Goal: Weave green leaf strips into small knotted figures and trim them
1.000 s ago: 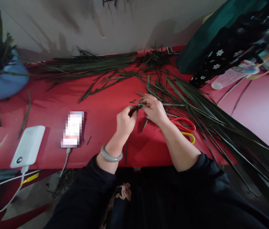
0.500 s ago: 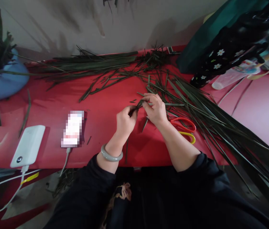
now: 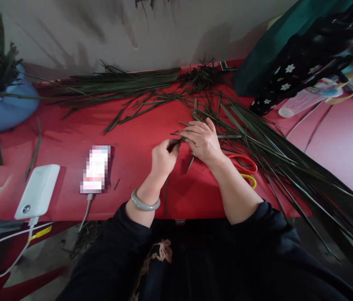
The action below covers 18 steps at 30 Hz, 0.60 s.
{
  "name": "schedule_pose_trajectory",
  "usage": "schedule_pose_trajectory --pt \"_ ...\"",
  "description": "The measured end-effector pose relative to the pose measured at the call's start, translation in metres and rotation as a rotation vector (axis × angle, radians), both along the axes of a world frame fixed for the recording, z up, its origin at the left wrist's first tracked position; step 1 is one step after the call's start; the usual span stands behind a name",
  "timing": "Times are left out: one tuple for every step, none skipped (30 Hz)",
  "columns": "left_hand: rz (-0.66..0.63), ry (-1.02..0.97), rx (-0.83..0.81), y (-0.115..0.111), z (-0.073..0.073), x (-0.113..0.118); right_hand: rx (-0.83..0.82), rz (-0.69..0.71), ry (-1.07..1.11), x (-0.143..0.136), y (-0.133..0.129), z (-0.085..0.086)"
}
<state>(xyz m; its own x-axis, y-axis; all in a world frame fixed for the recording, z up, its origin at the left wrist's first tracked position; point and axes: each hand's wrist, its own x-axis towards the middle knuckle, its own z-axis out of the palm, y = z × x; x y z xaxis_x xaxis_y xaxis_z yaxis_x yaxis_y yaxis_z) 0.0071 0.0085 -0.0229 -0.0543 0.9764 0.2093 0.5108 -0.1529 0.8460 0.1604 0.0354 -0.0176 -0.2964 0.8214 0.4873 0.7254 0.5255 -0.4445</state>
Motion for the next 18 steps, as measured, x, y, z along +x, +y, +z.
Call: schedule_pose_trajectory --pt "0.002 -0.007 0.001 0.0004 -0.0004 -0.0003 -0.003 -0.001 0.005 0.0001 0.0004 0.0000" --pt "0.000 -0.015 0.001 0.0008 -0.0007 -0.0003 -0.009 -0.006 0.013 -0.0004 0.0004 -0.0001" --pt "-0.004 -0.023 0.000 0.0010 -0.0009 -0.0001 -0.017 -0.015 0.024 -0.0013 0.0001 -0.0005" --pt "-0.008 -0.029 -0.002 0.0012 -0.0008 0.0002 -0.027 -0.026 0.036 -0.0025 -0.0005 -0.0009" --pt "-0.012 -0.032 -0.007 0.0012 -0.0007 0.0006 -0.040 -0.040 0.048 -0.0039 -0.0011 -0.0016" --pt "-0.016 -0.032 -0.015 0.0012 -0.0006 0.0011 -0.055 -0.054 0.059 -0.0054 -0.0017 -0.0023" --pt "-0.021 -0.031 -0.024 0.0012 -0.0005 0.0014 -0.070 -0.068 0.068 -0.0067 -0.0021 -0.0030" --pt "-0.028 -0.032 -0.032 0.0011 -0.0005 0.0016 -0.086 -0.079 0.074 -0.0076 -0.0024 -0.0036" --pt "-0.035 -0.032 -0.039 0.0011 -0.0006 0.0017 -0.101 -0.085 0.078 -0.0083 -0.0026 -0.0041" --pt "-0.041 -0.031 -0.045 0.0011 -0.0007 0.0016 -0.114 -0.084 0.078 -0.0085 -0.0025 -0.0042" --pt "-0.045 -0.030 -0.050 0.0012 -0.0009 0.0013 -0.122 -0.076 0.075 -0.0084 -0.0024 -0.0040" --pt "-0.047 -0.029 -0.054 0.0014 -0.0010 0.0009 -0.126 -0.060 0.069 -0.0079 -0.0024 -0.0034" --pt "-0.046 -0.030 -0.056 0.0015 -0.0010 0.0004 -0.125 -0.037 0.060 -0.0071 -0.0023 -0.0025" --pt "-0.044 -0.030 -0.056 0.0018 -0.0009 -0.0001 -0.120 -0.012 0.048 -0.0062 -0.0022 -0.0014" --pt "-0.040 -0.032 -0.056 0.0020 -0.0006 -0.0006 -0.114 0.014 0.035 -0.0052 -0.0022 -0.0003" --pt "-0.036 -0.034 -0.055 0.0023 -0.0003 -0.0010 -0.109 0.038 0.025 -0.0041 -0.0020 0.0008" --pt "-0.032 -0.035 -0.055 0.0025 0.0001 -0.0013 -0.108 0.061 0.019 -0.0032 -0.0017 0.0017" --pt "-0.029 -0.035 -0.054 0.0026 0.0004 -0.0015 -0.108 0.077 0.019 -0.0023 -0.0013 0.0023"
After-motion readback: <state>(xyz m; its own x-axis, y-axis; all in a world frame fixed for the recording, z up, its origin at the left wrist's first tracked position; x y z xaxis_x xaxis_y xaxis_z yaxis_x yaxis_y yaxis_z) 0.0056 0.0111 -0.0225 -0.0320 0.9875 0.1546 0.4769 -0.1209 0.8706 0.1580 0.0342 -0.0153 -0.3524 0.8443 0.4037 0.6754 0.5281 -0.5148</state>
